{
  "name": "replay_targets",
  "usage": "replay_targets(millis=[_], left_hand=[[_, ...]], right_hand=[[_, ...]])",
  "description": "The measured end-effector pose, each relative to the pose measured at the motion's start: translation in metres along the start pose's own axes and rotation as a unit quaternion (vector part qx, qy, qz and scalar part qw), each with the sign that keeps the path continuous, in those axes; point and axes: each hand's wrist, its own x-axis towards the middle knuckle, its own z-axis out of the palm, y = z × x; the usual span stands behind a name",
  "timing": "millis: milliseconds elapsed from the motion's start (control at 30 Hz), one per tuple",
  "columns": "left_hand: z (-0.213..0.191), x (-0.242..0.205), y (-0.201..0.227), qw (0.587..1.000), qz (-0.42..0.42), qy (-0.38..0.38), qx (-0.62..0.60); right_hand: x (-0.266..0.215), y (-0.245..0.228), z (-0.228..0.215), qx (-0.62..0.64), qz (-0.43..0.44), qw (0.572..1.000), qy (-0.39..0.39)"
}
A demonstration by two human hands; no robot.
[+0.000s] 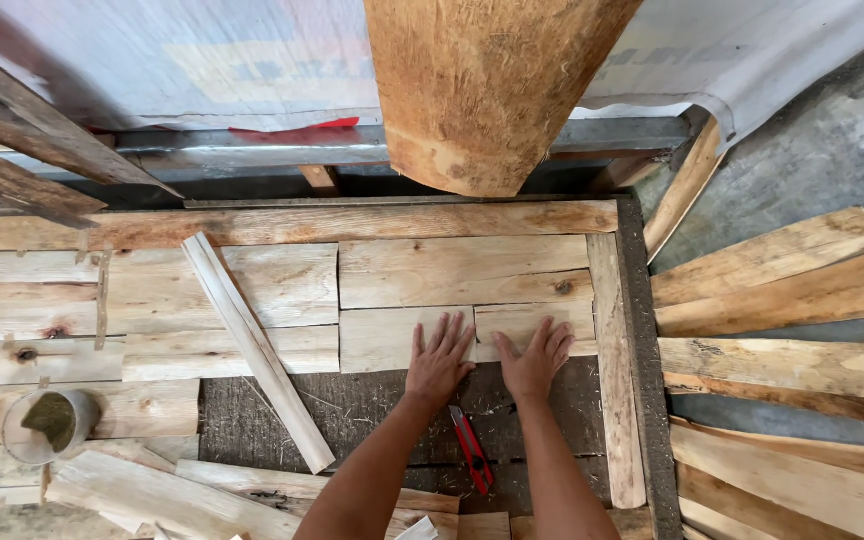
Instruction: Trim and fit small wooden slats into a larger wooden panel assembly.
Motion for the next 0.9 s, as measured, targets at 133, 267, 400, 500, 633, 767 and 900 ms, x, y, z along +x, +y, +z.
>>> replay_targets(millis=[133, 267, 400, 500, 633, 767, 900], left_hand=[[0.002, 0.000, 0.001, 1.000, 0.002, -0.001, 0.012], [0.003, 0.001, -0.002, 1.000, 0.007, 0.007, 0.023], [0.004, -0.002, -0.004, 1.000, 0.014, 0.012, 0.017], [-0.007, -0.005, 0.000, 1.000, 0.020, 0.005, 0.008], [-0.011, -0.003, 0.002, 1.000, 0.024, -0.010, 0.001], [-0.011, -0.005, 0.003, 0.999, 0.024, -0.017, -0.018], [-0.024, -0.006, 0.007, 0.999, 0.017, -0.021, -0.028]], right_hand=[[0.001, 0.001, -0.001, -0.001, -0.004, 1.000, -0.006], [0.001, 0.001, -0.001, 0.005, -0.006, 1.000, -0.002], [-0.001, 0.004, 0.002, -0.001, -0.012, 1.000, 0.010], [0.001, 0.005, 0.003, -0.001, -0.019, 1.000, 0.010], [0.003, 0.004, 0.003, -0.003, -0.016, 1.000, 0.007], [0.001, 0.003, 0.004, -0.017, -0.010, 1.000, 0.003], [0.003, 0.004, 0.008, -0.035, -0.006, 0.999, 0.007]])
